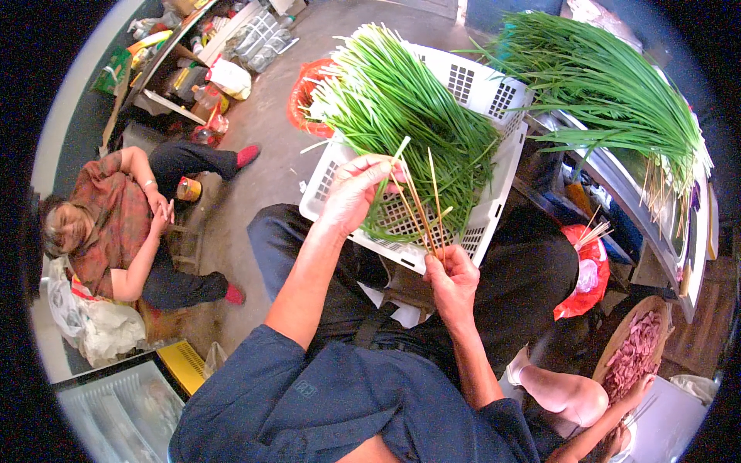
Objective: The person weaves and threads green onions onto wooden skewers by hand, picking stalks from a basket.
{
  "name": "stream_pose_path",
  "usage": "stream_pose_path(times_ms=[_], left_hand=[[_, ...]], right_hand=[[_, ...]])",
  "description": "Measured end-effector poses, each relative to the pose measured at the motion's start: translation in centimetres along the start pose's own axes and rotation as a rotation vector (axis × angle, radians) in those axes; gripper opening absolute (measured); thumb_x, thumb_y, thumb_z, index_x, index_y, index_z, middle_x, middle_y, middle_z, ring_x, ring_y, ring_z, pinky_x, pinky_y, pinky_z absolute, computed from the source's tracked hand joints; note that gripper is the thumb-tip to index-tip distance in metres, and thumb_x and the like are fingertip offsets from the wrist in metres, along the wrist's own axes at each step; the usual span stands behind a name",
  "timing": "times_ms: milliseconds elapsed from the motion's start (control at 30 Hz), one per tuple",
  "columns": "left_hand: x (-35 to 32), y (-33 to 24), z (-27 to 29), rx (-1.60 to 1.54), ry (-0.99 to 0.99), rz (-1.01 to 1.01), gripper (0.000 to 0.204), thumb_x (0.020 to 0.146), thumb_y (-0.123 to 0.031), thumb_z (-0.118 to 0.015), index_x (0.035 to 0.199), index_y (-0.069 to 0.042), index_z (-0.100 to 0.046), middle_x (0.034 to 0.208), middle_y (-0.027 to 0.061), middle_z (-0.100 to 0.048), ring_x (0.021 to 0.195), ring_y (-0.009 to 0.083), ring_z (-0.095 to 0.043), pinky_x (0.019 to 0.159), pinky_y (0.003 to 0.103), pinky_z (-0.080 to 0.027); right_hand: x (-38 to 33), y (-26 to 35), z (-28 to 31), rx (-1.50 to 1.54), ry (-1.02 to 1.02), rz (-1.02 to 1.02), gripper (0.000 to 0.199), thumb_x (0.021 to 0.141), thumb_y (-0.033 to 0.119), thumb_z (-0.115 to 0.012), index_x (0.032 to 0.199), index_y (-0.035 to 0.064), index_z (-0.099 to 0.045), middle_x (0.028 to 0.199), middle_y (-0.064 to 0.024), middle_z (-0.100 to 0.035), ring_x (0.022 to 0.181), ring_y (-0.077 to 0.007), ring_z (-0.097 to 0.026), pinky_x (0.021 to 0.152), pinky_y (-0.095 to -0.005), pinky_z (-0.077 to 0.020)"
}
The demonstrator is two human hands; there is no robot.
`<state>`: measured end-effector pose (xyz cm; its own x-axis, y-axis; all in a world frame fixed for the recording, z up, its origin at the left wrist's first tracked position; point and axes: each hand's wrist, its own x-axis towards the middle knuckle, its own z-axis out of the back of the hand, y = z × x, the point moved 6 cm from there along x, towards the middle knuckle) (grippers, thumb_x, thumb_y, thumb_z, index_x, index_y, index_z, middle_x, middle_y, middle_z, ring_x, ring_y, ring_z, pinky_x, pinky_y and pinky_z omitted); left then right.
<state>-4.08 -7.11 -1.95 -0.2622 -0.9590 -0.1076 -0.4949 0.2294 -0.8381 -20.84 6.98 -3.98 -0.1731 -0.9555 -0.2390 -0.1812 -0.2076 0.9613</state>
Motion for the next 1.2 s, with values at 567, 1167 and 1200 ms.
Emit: stream_pose_path(times_ms=[567,1167,1200], left_hand=[[1.8,2.7,5.2,0.195,-0.519,-0.019,0.017,0.087,-0.016,-0.065,0.09,-0.006,-0.053,0.072,0.0046,-0.059,0.057,0.0145,-0.062,0.049,0.025,-0.047],[4.9,5.3,10.6,0.0,-0.871,-0.099,0.016,0.084,-0.013,-0.068,0.082,-0.005,-0.055,0.061,0.0021,-0.053,0.041,0.0095,-0.046,0.037,0.022,-0.035],[4.8,5.2,10.4,-0.013,-0.848,-0.096,0.015,0.084,-0.013,-0.068,0.082,-0.006,-0.055,0.062,0.0018,-0.054,0.042,0.0094,-0.046,0.037,0.022,-0.034]], right_hand=[[1.3,0.5,0.4,0.041,-0.083,-0.006,0.011,0.089,0.009,-0.062,0.084,0.0023,-0.054,0.067,0.001,-0.057,0.056,-0.0047,-0.051,0.051,-0.019,-0.0401],[1.2,0.3,0.1,0.024,-0.042,-0.024,0.011,0.09,0.012,-0.061,0.087,0.0034,-0.054,0.065,0.0012,-0.057,0.054,-0.0027,-0.046,0.048,-0.018,-0.0338],[1.3,0.3,0.2,0.032,-0.048,-0.011,0.012,0.09,0.012,-0.061,0.087,0.0033,-0.054,0.064,0.0015,-0.057,0.054,-0.0025,-0.046,0.048,-0.0179,-0.0336]])
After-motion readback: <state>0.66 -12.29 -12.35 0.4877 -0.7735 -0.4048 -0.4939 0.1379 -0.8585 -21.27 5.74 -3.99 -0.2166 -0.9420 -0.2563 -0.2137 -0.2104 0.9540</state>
